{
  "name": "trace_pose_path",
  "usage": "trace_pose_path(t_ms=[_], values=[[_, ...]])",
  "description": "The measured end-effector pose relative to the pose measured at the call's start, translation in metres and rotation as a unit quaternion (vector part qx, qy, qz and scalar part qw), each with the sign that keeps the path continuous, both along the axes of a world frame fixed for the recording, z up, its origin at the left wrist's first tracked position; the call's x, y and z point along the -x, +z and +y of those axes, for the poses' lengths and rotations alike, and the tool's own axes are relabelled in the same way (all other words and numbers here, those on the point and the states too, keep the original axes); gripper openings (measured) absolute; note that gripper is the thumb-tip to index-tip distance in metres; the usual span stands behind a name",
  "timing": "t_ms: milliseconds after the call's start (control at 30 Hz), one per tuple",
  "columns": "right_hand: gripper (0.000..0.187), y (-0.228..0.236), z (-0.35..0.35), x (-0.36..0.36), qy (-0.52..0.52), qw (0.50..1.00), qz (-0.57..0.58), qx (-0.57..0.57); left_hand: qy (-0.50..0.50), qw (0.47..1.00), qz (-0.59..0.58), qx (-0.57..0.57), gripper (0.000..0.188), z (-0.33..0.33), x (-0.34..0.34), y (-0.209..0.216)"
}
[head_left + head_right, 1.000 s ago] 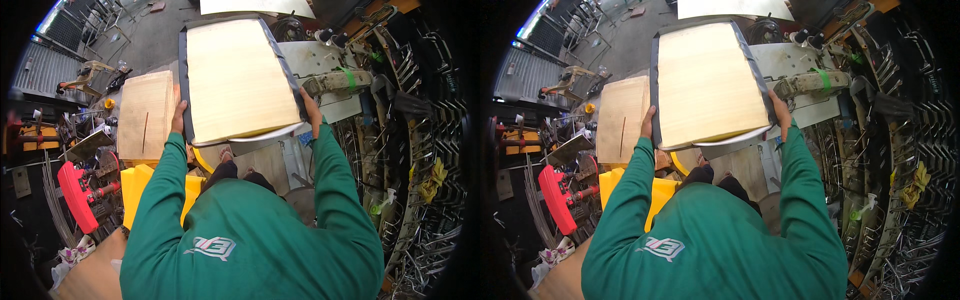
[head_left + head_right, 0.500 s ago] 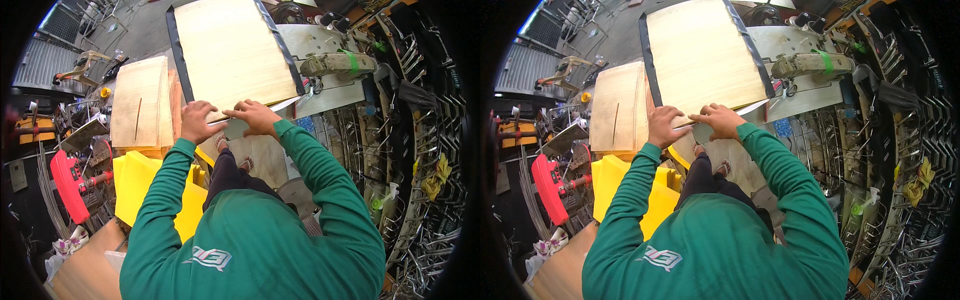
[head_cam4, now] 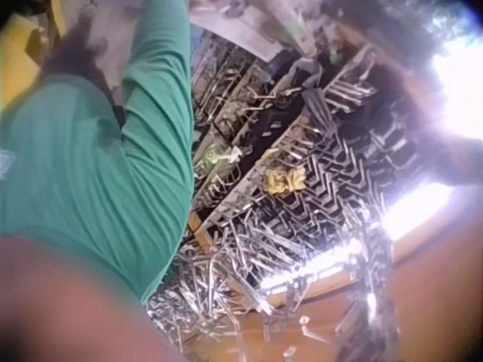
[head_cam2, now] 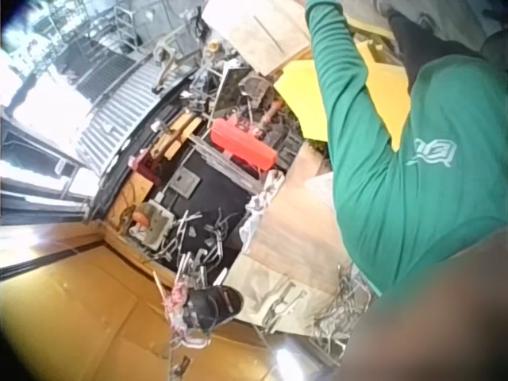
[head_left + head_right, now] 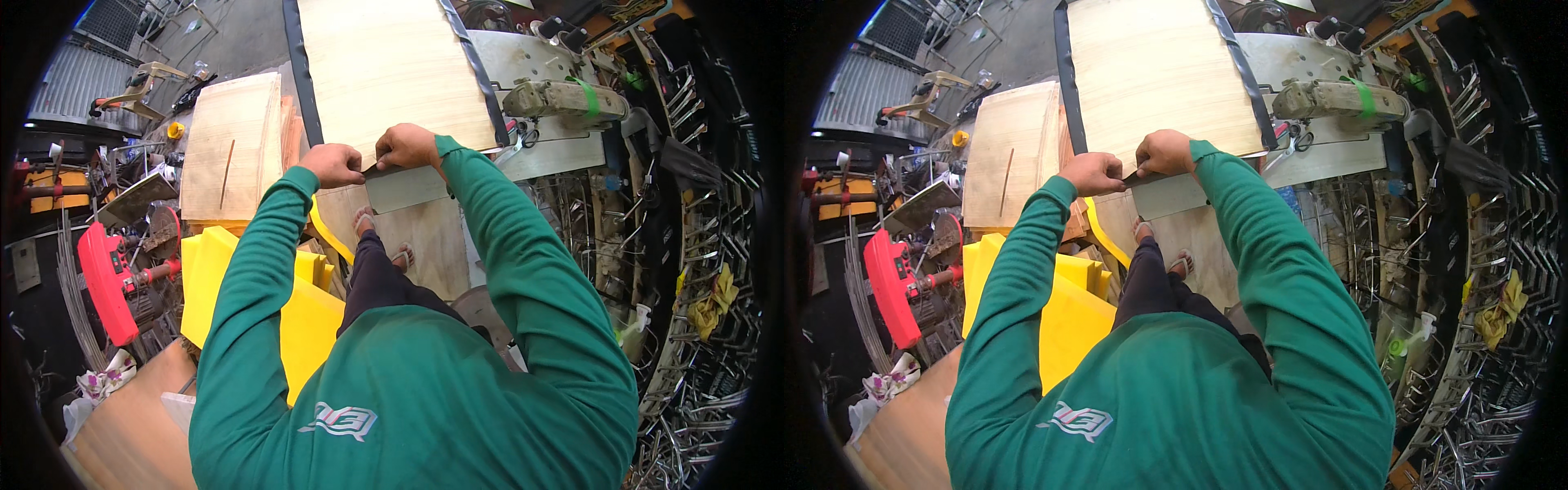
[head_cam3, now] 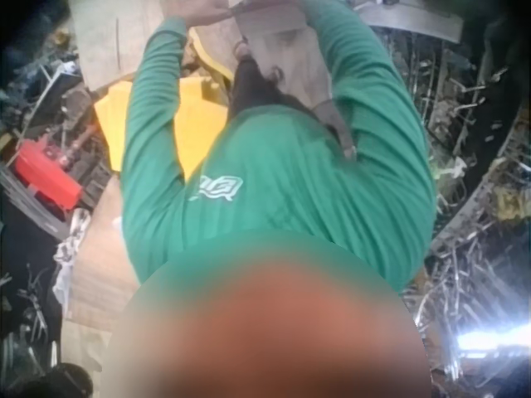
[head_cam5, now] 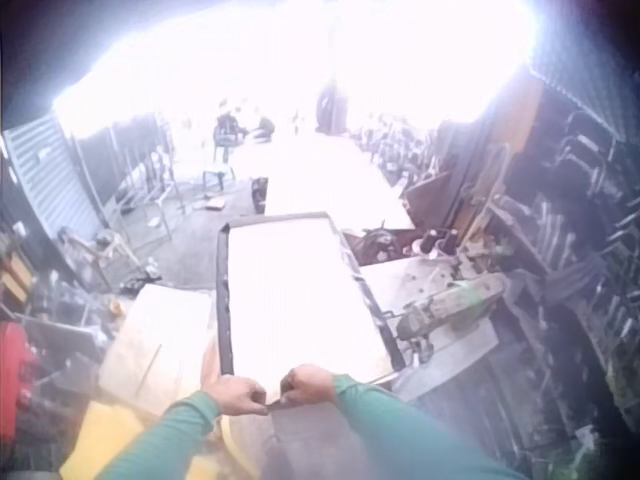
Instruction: The person staples black fabric onto a rectangular foam seat using a pink staple gun. They repeatedly flip the seat, pull the fabric taut, and drive staples along the edges to secure the cover.
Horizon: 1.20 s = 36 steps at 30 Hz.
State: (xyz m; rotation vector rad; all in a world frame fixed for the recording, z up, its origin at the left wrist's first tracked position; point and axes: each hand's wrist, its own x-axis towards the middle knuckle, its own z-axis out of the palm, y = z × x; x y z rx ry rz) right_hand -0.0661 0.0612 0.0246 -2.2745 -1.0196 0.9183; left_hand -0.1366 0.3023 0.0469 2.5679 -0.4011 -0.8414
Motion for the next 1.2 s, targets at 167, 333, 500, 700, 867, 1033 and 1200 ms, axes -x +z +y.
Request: trace_pose_path(t_ms=[167, 333, 500, 700, 867, 1033, 1200], values=[[0.028, -0.008, -0.009, 0.002, -0.014, 0.998, -0.024, -0.048, -0.033, 0.993, -0.111, -0.021, 0.050, -0.036, -0.007, -0.003], [0.039, 0.015, -0.091, 0.007, -0.017, 0.992, -0.124, -0.028, -0.082, 0.991, -0.096, -0.048, 0.044, -0.043, -0.012, -0.006], [0.029, 0.012, -0.145, -0.009, -0.029, 0.984, -0.178, -0.012, -0.118, 0.983, -0.139, -0.035, 0.054, -0.091, -0.028, -0.002], [0.022, -0.015, -0.145, -0.035, -0.050, 0.997, -0.037, -0.036, -0.272, 0.954, -0.125, -0.027, 0.041, -0.136, -0.076, -0.008], [0.025, -0.020, -0.149, -0.044, -0.079, 0.995, 0.021, -0.061, -0.285, 0.958, -0.009, 0.010, 0.034, -0.127, -0.109, -0.013], [0.025, -0.021, -0.147, -0.056, -0.101, 0.989, 0.065, -0.084, -0.306, 0.951, 0.033, -0.007, 0.034, -0.129, -0.132, -0.008], [0.025, -0.021, -0.144, -0.057, -0.124, 0.989, 0.034, -0.067, -0.272, 0.961, 0.018, -0.048, 0.037, -0.134, -0.133, -0.009]])
